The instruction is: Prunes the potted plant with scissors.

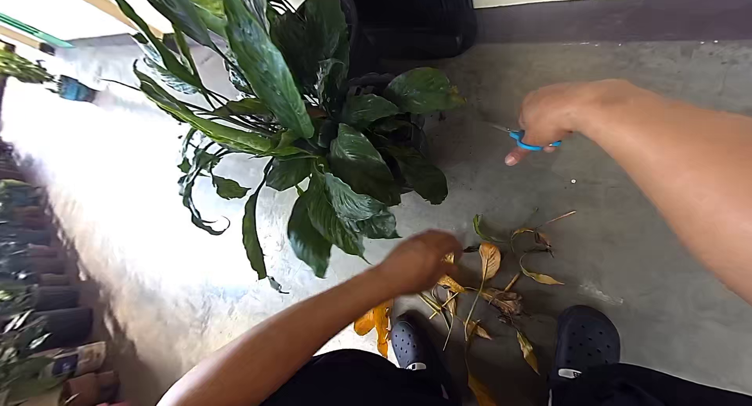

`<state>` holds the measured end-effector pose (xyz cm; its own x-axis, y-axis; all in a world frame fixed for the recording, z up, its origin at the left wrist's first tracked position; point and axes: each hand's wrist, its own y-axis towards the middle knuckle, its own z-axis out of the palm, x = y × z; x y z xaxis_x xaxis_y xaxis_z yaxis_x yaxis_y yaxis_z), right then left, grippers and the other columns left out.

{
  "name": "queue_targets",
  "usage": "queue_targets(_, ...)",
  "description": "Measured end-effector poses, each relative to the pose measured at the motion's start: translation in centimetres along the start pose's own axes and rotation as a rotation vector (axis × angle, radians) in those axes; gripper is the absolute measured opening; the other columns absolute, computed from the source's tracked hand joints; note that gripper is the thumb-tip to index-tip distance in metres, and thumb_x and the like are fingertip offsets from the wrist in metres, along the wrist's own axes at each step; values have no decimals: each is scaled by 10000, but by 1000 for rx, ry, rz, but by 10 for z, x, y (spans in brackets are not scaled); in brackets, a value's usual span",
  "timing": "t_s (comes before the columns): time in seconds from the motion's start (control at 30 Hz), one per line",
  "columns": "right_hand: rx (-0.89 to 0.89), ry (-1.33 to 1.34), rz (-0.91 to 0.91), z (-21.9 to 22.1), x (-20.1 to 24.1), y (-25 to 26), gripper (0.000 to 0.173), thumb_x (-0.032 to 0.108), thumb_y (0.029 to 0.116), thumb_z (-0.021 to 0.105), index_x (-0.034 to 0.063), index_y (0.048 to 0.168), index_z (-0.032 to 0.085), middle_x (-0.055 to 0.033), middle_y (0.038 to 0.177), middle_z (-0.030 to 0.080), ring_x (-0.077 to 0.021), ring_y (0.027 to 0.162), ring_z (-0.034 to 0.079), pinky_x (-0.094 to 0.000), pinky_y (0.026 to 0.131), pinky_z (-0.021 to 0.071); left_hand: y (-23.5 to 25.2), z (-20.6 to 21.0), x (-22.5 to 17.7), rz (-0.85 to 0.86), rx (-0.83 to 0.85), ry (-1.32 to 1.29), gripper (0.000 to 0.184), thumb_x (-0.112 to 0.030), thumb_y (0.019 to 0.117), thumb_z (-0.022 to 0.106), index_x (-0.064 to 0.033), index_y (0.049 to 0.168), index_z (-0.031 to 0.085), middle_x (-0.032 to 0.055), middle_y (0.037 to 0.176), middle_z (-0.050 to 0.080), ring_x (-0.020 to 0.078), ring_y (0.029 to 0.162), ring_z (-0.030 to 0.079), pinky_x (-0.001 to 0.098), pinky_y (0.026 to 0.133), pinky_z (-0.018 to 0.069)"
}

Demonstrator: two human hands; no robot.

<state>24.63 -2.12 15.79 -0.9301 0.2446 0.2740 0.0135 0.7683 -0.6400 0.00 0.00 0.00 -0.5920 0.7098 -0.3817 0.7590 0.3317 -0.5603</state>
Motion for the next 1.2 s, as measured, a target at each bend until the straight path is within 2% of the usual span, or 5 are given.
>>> queue_targets(0.37, 55, -159, -19, 31, -79, 171, 598, 531, 938, 699, -61, 863, 678, -172, 785, 645, -287, 743, 625, -516, 745, 490, -62, -115, 158, -453, -732, 343, 402, -203, 963, 682, 27, 1289, 639, 274, 1407, 577, 480, 1342, 517, 661, 1131, 353)
queue_targets(0.67, 59, -182, -2, 33, -85, 178, 607, 541, 931, 701, -63, 878, 685, -183, 798, 653, -302, 758, 634, -531, 759, 490, -50, -80, 136, -68, -585, 682, 188, -55, 958, 558, -33, 1004, 739, 207, 1228, 680, 463, 1282, 563, 738, 1145, 228)
queue_targets(0.93, 116, -163, -15, 29, -66, 170, 603, 533, 918, 727, -66, 874, 685, -162, 777, 647, -267, 735, 615, -504, 752, 487, -46, -78, 117, -580, -123, 663, 218, -211, 975, 649, -78, 1098, 771, 154, 1043, 756, 393, 1176, 645, 697, 1216, 141)
queue_targets(1.07, 37, 224, -43, -2, -11, 33, 343, 319, 1001, 659, -23, 1020, 654, -54, 855, 612, -59, 778, 625, -188, 765, 464, -64, -107, 112, -374, -373, 548, 299, -189, 981, 541, -69, 1146, 760, 211, 1104, 741, 453, 1123, 667, 753, 1130, 256)
queue_targets(1.2, 94, 146, -492, 13, 0, 123, 486, 506, 859, 806, 27, 897, 737, -65, 709, 674, -141, 624, 599, -369, 627, 504, -54, -142, 91, -431, -475, 576, 335, -143, 1005, 469, -15, 1170, 730, 273, 1144, 709, 508, 1129, 644, 720, 969, 422)
